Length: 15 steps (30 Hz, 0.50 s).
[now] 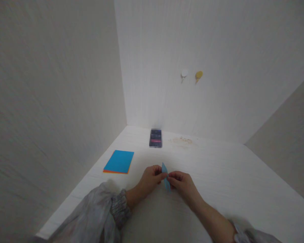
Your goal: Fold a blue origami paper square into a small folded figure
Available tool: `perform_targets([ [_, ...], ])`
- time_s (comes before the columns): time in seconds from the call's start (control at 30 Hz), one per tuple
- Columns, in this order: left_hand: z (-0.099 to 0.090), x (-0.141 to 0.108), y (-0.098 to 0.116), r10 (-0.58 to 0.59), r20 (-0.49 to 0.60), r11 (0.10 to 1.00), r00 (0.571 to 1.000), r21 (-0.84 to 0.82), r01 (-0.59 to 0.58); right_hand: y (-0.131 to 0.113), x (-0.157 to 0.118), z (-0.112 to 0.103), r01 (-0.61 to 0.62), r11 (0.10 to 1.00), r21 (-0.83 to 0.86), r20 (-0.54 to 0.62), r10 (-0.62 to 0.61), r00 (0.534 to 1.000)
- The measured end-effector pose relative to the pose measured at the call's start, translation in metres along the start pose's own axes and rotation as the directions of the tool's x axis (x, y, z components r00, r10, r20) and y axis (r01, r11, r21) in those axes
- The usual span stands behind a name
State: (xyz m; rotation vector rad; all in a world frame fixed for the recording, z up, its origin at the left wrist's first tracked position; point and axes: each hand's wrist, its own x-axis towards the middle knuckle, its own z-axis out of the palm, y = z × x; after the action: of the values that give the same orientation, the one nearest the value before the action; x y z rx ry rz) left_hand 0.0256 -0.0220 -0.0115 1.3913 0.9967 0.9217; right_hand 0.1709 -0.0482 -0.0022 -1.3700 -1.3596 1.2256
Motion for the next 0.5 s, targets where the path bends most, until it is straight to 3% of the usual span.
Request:
perform_targets([
  [0.17, 0.0005, 0.0007, -0.0007, -0.007, -0.016, 1.000, 1.000, -0.014, 0.007, -0.0029, -0.0012, -0.0011, -0.014, 1.000, 0.002, 0.026, 0.014, 1.000],
  [0.5, 0.0003, -0.0025, 0.0060, -0.045, 0.119, 0.980, 0.992, -0.185, 0.067, -0.0009, -0.0045, -0.0026, 0.007, 1.000, 0.026, -0.023, -0.006, 1.000],
])
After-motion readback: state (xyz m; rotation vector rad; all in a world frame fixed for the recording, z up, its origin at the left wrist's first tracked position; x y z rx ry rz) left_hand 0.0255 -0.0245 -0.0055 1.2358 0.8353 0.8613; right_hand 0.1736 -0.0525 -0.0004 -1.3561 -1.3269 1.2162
